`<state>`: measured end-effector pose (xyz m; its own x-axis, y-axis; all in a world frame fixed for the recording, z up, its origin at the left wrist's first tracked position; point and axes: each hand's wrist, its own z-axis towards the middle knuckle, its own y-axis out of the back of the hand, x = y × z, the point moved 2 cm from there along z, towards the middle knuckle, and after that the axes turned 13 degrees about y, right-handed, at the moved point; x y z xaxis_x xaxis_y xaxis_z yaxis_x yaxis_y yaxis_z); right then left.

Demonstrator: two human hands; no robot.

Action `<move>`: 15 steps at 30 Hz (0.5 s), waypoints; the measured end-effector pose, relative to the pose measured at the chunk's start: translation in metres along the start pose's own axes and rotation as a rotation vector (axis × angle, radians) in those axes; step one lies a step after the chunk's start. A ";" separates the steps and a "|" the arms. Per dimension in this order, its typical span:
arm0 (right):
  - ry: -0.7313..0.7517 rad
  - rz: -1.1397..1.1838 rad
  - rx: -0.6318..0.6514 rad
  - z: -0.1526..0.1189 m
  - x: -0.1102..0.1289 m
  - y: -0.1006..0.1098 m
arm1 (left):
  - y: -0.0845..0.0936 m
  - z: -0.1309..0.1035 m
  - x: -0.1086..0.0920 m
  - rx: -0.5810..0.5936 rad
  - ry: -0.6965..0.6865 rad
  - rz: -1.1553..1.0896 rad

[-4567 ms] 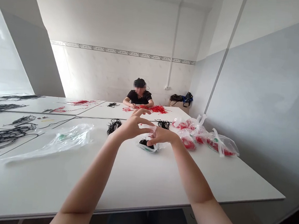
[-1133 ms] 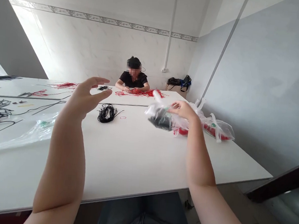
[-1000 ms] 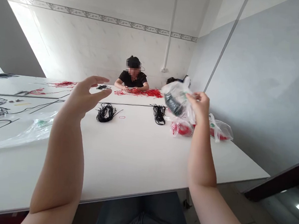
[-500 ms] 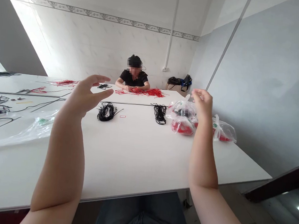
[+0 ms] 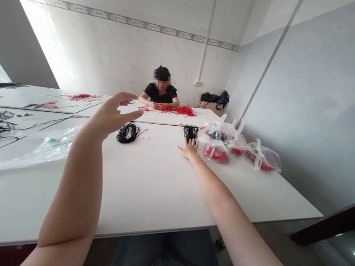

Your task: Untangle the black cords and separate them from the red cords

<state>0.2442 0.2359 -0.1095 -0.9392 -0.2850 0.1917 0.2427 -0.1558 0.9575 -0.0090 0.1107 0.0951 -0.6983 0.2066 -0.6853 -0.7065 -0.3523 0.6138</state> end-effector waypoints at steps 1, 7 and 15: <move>0.010 -0.005 0.003 -0.001 -0.001 -0.001 | -0.003 0.000 -0.001 0.016 -0.026 -0.016; 0.270 0.040 -0.039 -0.031 0.040 -0.002 | -0.063 -0.005 0.019 0.312 -0.014 0.127; 0.782 0.138 -0.087 -0.126 0.088 0.010 | -0.137 -0.038 0.082 0.512 0.102 0.555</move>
<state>0.1945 0.0901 -0.1097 -0.4640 -0.8831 0.0697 0.3933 -0.1348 0.9095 0.0348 0.1414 -0.0599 -0.9702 0.0284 -0.2406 -0.2371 0.0927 0.9670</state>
